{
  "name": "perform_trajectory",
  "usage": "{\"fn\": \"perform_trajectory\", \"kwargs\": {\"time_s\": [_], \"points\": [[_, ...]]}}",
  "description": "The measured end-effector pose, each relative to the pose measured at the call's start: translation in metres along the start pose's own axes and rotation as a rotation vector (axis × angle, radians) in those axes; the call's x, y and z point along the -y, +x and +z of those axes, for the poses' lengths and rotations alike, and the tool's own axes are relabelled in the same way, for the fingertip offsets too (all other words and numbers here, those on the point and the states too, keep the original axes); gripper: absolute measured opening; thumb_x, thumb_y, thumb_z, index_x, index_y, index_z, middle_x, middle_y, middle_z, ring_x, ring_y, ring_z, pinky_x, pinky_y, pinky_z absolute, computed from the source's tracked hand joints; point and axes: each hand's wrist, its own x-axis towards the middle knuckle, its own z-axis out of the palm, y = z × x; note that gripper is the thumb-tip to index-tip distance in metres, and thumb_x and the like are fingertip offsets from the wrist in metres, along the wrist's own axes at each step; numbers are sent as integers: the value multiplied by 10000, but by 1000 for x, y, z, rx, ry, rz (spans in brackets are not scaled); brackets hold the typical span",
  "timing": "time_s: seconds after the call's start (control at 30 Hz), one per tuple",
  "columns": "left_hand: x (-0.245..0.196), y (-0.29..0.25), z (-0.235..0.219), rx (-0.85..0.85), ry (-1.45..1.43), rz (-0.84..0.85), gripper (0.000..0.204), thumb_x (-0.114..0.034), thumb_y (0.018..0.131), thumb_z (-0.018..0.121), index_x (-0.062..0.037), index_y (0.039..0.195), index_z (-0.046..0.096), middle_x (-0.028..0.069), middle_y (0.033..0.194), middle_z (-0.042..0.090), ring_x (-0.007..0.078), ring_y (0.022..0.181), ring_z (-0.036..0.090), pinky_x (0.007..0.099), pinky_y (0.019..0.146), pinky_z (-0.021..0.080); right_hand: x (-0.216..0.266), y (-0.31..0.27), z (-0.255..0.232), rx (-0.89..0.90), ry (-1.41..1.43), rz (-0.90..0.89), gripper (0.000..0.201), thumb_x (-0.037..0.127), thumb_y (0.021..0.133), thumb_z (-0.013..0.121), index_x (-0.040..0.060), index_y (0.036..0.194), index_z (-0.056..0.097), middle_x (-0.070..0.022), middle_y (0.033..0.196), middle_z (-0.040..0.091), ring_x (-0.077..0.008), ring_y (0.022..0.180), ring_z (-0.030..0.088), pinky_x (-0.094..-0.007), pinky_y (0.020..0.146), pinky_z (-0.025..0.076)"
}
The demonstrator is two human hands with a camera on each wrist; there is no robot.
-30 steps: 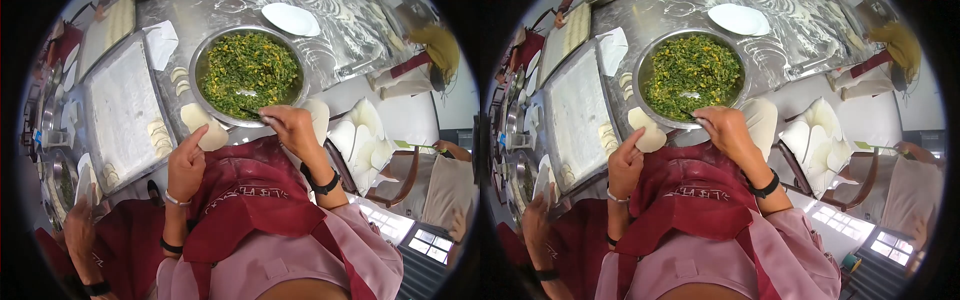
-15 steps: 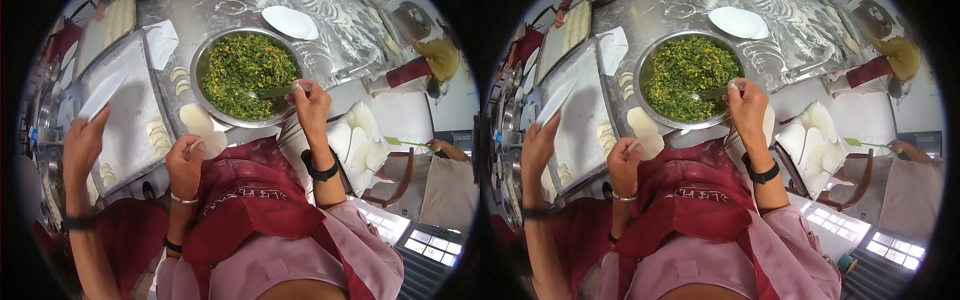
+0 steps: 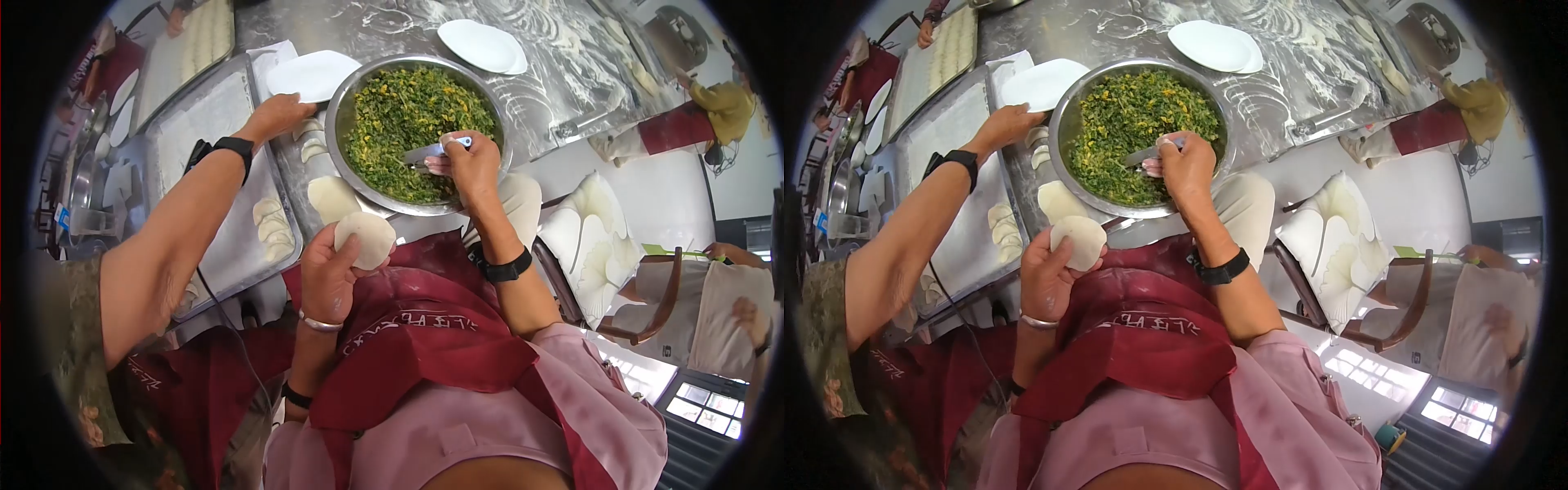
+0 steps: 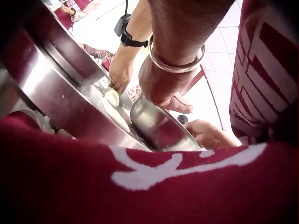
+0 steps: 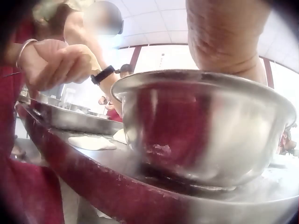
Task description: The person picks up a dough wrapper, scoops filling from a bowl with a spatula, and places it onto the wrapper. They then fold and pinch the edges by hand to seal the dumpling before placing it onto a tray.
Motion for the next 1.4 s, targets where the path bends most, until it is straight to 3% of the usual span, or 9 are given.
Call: {"fn": "perform_trajectory", "kwargs": {"time_s": [0.17, 0.47, 0.63, 1.03, 1.2, 1.23, 1.33, 1.37, 1.4], "points": [[4, 7, -4, 0, -70, 13, 320, -132, 983, 530, 96, 1206, 548, 192, 1103, 657, 280, 970, 682, 391, 835, 582, 6, 3, 2, 19, 119, 98, 144, -6, 902, 549, -144, 943, 560, -218, 783, 650, -260, 626, 705, -316, 539, 616], [-2, 15, -6, -82, -125, 52, 363, -134, 1001, 483, 70, 1300, 465, 200, 1222, 604, 330, 1122, 619, 431, 944, 533, 4, 7, 0, 55, 314, 217, 157, -25, 899, 528, -157, 984, 529, -237, 813, 639, -310, 673, 711, -329, 573, 629], [-7, 27, -10, -57, -212, 91, 363, -111, 1002, 461, 70, 1317, 459, 192, 1244, 590, 300, 1144, 601, 429, 982, 502, 6, 6, -3, 73, 395, 260, 165, -3, 916, 520, -153, 984, 529, -244, 829, 633, -325, 705, 713, -336, 615, 637], [-14, 76, 18, 8, -399, 175, 416, -45, 1002, 381, 59, 1405, 366, 204, 1356, 500, 316, 1237, 522, 462, 1082, 407, 37, -20, -8, 108, 549, 219, 216, 44, 939, 540, -139, 1047, 499, -263, 870, 633, -334, 759, 711, -350, 671, 636], [-10, 88, 24, -13, -578, 124, 405, -150, 1035, 376, 22, 1401, 362, 198, 1383, 476, 334, 1255, 498, 494, 1090, 392, 36, -46, 4, 70, 376, -89, 171, 33, 935, 566, -92, 1051, 582, -209, 920, 674, -282, 819, 712, -327, 735, 604], [-14, 88, 28, -21, -604, 106, 414, -249, 1052, 362, 29, 1356, 398, 198, 1361, 492, 335, 1246, 500, 492, 1087, 393, 32, -50, 4, 83, 321, -163, 158, 29, 931, 575, -74, 1047, 607, -193, 939, 686, -269, 837, 712, -323, 748, 595], [-20, 92, 26, -42, -586, 102, 493, -299, 1058, 328, 87, 1364, 356, 248, 1389, 459, 382, 1281, 461, 503, 1121, 357, 14, -58, 0, 180, -157, -646, 150, -11, 886, 617, -1, 1027, 669, -145, 1001, 707, -261, 879, 706, -329, 764, 570], [-21, 92, 26, -33, -574, 100, 515, -322, 1058, 319, 90, 1365, 353, 266, 1381, 460, 398, 1272, 466, 506, 1116, 359, 12, -60, 0, 164, -269, -858, 202, -35, 812, 664, 30, 1001, 688, -136, 1022, 708, -284, 893, 701, -348, 763, 564], [-23, 92, 25, -21, -560, 100, 519, -326, 1058, 321, 91, 1365, 353, 266, 1382, 459, 399, 1275, 463, 507, 1115, 359, 13, -63, -1, 192, -315, -914, 213, -43, 797, 667, 30, 996, 689, -140, 1015, 709, -293, 895, 699, -351, 766, 565]]}}
